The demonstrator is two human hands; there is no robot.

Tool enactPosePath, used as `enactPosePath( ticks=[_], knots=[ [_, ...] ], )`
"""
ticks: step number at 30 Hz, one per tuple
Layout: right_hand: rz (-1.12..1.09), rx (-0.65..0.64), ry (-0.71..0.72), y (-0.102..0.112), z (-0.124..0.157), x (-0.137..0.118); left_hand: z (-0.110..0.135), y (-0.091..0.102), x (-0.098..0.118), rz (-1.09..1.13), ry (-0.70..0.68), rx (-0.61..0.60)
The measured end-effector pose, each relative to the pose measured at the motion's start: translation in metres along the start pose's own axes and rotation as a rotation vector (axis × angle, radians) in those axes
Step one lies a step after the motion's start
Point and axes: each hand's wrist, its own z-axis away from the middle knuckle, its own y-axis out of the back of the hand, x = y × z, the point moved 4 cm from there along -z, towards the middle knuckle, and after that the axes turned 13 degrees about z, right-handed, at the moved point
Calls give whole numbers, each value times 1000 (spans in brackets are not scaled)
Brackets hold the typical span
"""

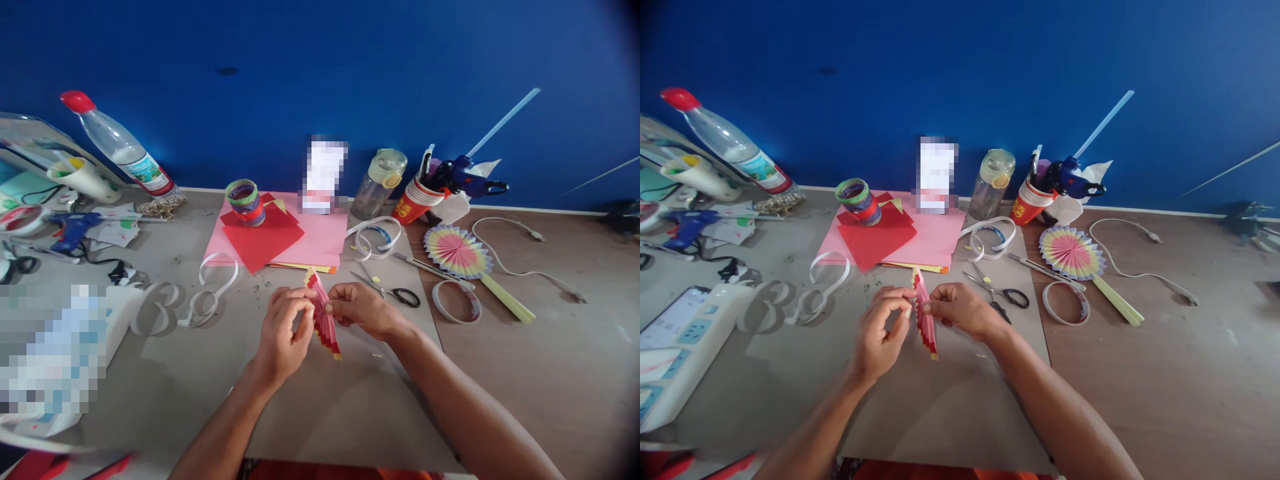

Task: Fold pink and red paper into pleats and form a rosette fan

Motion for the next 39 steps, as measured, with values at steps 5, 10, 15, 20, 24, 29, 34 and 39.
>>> enactPosePath(
  ticks=[5,10,15,20,24,29,34,39],
  knots=[
    [39,13,0,1,-2,1,3,-1,-12,238,298,-14],
    [209,30,19,8,-3,6,4,-2,-16,255,412,-61],
    [528,71,91,19,3,-3,3,-4,-13,49,277,-82],
    [523,8,161,30,10,-13,3,-5,-10,2,194,-90],
    [391,-129,175,34,12,-11,3,-6,-10,3,213,-101],
    [257,-304,204,24,10,-11,5,-8,-15,12,231,-98],
    [280,-228,107,12,5,-9,4,-10,-15,1,266,-129],
    [459,-106,100,6,2,-7,-3,-10,-6,39,177,-153]
  ],
)
